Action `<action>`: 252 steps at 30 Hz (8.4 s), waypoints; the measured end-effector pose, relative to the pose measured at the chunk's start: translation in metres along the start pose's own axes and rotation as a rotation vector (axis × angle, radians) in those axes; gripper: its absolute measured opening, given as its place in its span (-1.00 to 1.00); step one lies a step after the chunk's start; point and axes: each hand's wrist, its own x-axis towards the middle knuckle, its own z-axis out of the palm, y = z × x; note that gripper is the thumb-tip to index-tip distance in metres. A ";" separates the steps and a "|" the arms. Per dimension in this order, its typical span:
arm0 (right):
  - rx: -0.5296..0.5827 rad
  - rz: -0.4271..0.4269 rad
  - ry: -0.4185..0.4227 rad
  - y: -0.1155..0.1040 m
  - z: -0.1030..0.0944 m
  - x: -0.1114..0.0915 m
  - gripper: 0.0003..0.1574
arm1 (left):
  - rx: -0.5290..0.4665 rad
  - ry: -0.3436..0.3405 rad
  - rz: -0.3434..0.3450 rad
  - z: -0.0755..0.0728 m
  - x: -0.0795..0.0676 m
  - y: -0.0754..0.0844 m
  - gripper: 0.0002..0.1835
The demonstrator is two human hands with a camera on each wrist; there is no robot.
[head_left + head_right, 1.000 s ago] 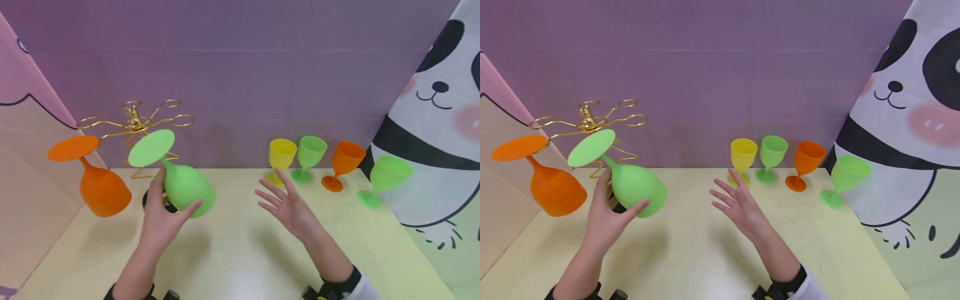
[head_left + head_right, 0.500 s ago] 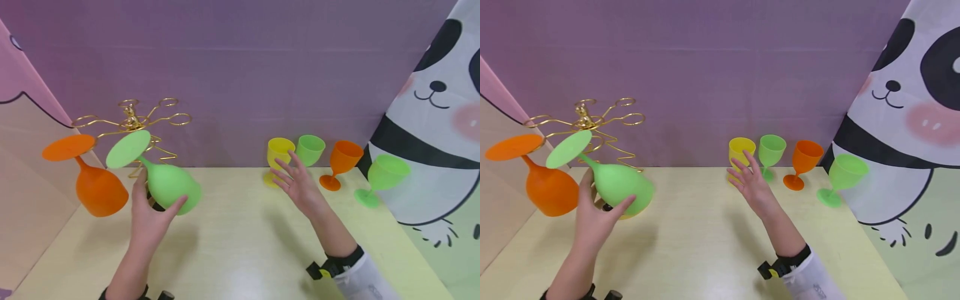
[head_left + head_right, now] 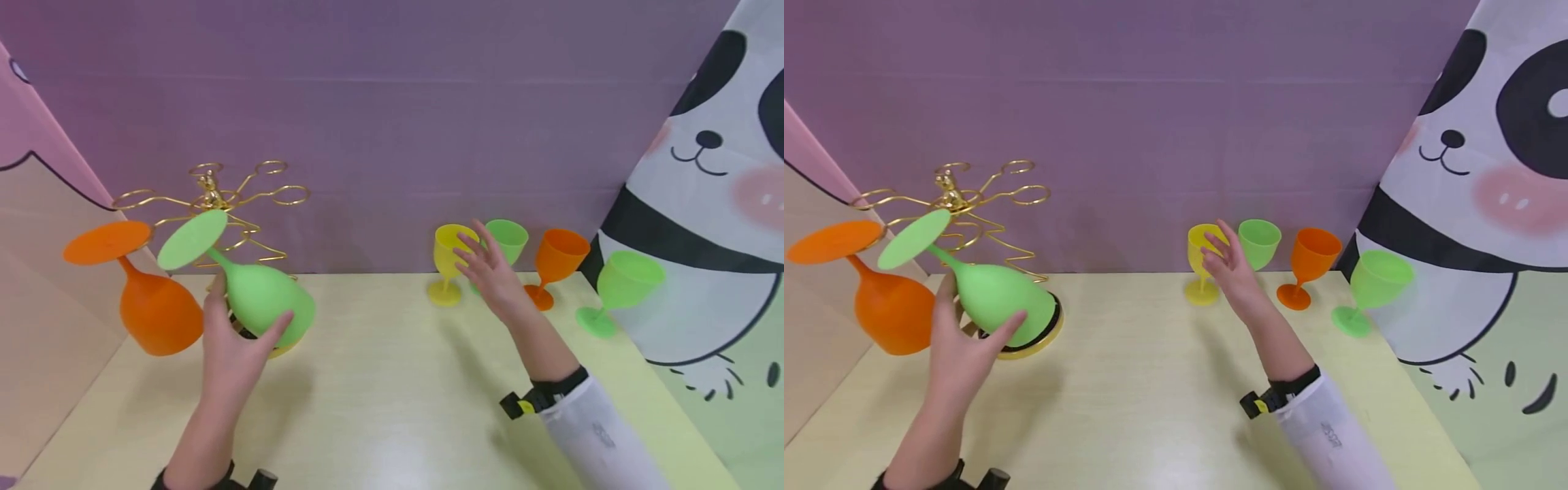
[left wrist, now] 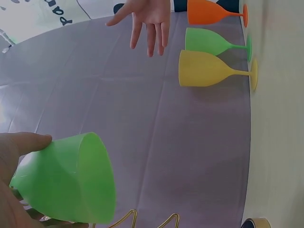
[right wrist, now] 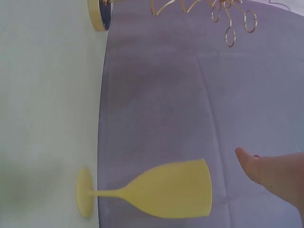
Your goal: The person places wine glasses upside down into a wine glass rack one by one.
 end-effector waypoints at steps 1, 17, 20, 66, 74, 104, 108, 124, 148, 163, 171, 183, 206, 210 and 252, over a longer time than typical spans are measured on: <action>-0.058 0.005 0.007 0.001 -0.003 0.004 -0.17 | 0.001 0.000 0.002 -0.001 0.001 0.000 0.08; -0.772 0.051 0.027 0.011 -0.019 0.053 0.25 | 0.010 0.038 0.009 -0.005 0.007 0.000 0.02; -0.913 0.029 0.010 0.017 -0.018 0.057 0.27 | 0.021 0.033 -0.003 -0.006 0.008 -0.001 0.03; -1.592 0.148 -0.195 0.031 -0.022 0.088 0.05 | 0.147 -0.019 -0.060 -0.003 0.036 -0.005 0.01; -1.640 0.113 -0.191 0.032 -0.024 0.090 0.07 | 0.148 -0.042 -0.051 0.001 0.037 -0.009 0.01; -1.670 0.113 -0.193 0.030 -0.024 0.090 0.08 | 0.153 -0.054 0.078 0.006 0.026 -0.014 0.10; -1.672 0.107 -0.191 0.030 -0.025 0.091 0.08 | 0.151 -0.051 0.083 0.007 0.024 -0.014 0.10; -1.681 0.105 -0.193 0.027 -0.022 0.088 0.06 | 0.143 -0.050 0.063 0.008 0.015 -0.014 0.10; -1.670 0.124 -0.194 0.029 -0.024 0.089 0.07 | 0.177 -0.032 0.088 0.006 0.008 -0.015 0.10; -1.672 0.110 -0.194 0.027 -0.024 0.088 0.07 | 0.169 -0.041 0.081 0.000 0.006 -0.015 0.09; -1.665 0.124 -0.192 0.028 -0.024 0.089 0.07 | 0.155 -0.026 0.107 -0.003 0.005 -0.018 0.10; -1.683 0.134 -0.205 0.027 -0.024 0.088 0.08 | 0.177 -0.030 0.093 -0.008 0.002 -0.022 0.08; -1.679 0.111 -0.192 0.030 -0.026 0.089 0.07 | 0.126 -0.006 0.099 -0.019 -0.002 -0.003 0.02; -1.681 0.109 -0.193 0.029 -0.026 0.088 0.07 | 0.122 0.029 0.134 -0.024 -0.006 0.006 0.03; -1.694 0.093 -0.221 0.030 -0.028 0.089 0.06 | 0.610 -0.222 0.279 -0.102 0.133 0.118 -0.07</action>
